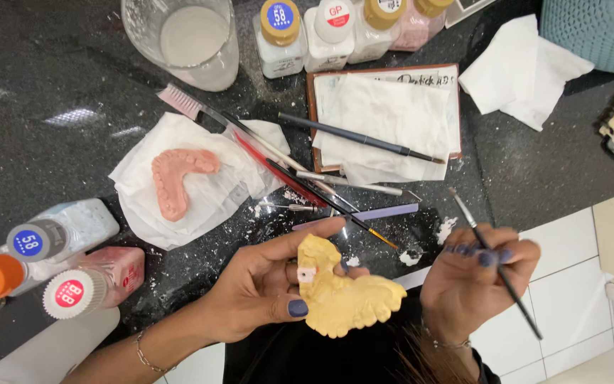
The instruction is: The person holds a yellow dental cast with a partial denture in one hand and uses a fine brush to apply and shape white ceramic material on the denture teeth. They periodically dip the brush, rotate the cast to reach different surfaces, and continue building up the material.
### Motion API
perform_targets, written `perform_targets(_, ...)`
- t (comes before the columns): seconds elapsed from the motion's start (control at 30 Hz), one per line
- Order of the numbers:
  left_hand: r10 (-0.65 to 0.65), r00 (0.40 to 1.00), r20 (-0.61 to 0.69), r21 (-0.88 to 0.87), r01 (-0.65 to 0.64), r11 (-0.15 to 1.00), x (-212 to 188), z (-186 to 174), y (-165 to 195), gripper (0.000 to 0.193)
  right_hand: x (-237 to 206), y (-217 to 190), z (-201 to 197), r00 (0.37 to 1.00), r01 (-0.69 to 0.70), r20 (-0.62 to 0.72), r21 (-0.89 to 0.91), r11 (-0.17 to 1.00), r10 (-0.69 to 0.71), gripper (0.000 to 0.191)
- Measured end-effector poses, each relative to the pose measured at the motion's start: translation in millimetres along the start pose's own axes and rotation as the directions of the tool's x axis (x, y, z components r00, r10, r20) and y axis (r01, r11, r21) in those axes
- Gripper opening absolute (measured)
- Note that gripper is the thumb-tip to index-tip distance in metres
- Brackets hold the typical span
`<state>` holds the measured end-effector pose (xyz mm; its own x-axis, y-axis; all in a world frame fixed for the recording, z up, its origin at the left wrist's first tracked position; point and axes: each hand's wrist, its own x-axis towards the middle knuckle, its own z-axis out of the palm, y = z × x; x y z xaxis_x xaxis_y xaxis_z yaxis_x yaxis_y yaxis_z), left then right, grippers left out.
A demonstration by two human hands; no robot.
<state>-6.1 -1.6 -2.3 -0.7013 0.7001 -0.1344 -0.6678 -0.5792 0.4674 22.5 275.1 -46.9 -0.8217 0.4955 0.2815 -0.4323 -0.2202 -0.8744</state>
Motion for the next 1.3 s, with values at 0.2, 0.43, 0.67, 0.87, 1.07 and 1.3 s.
perform_targets(0.2, 0.17, 0.978, -0.121, 0.164, -0.15, 0.975, -3.9, -12.4, -4.7, 0.08, 28.1, -15.4, 37.6, 0.977, -0.215, 0.042, 0.168, 0.962, 0.211, 0.015)
perform_targets(0.43, 0.329, 0.919, -0.217, 0.256, -0.271, 0.928, -0.8, -21.1, -7.7, 0.064, 7.5, -41.8, 90.9, 0.919, 0.049, 0.382, -0.355, 0.934, 0.097, 0.027)
perform_targets(0.67, 0.371, 0.92, -0.124, 0.306, -0.32, 0.897, -0.4, -18.9, -5.3, 0.051, -15.0, -37.1, 85.8, 0.832, 0.091, 0.54, -0.358, 0.929, 0.126, 0.018)
perform_targets(0.87, 0.382, 0.921, -0.083, 0.277, -0.347, 0.896, 2.7, -18.0, -2.6, 0.049, -25.7, -25.3, 80.7, 0.847, 0.166, 0.53, -0.357, 0.919, 0.053, 0.02)
perform_targets(1.07, 0.394, 0.917, -0.066, 0.271, -0.363, 0.891, 1.7, -20.1, -5.0, 0.047, -31.5, -23.0, 77.9, 0.846, 0.181, 0.531, -0.367, 0.913, 0.046, 0.02)
perform_targets(1.3, 0.389, 0.919, -0.065, 0.241, -0.363, 0.9, 1.2, -19.7, -5.8, 0.048, -37.8, -22.8, 75.4, 0.868, 0.14, 0.492, -0.369, 0.919, 0.065, 0.019)
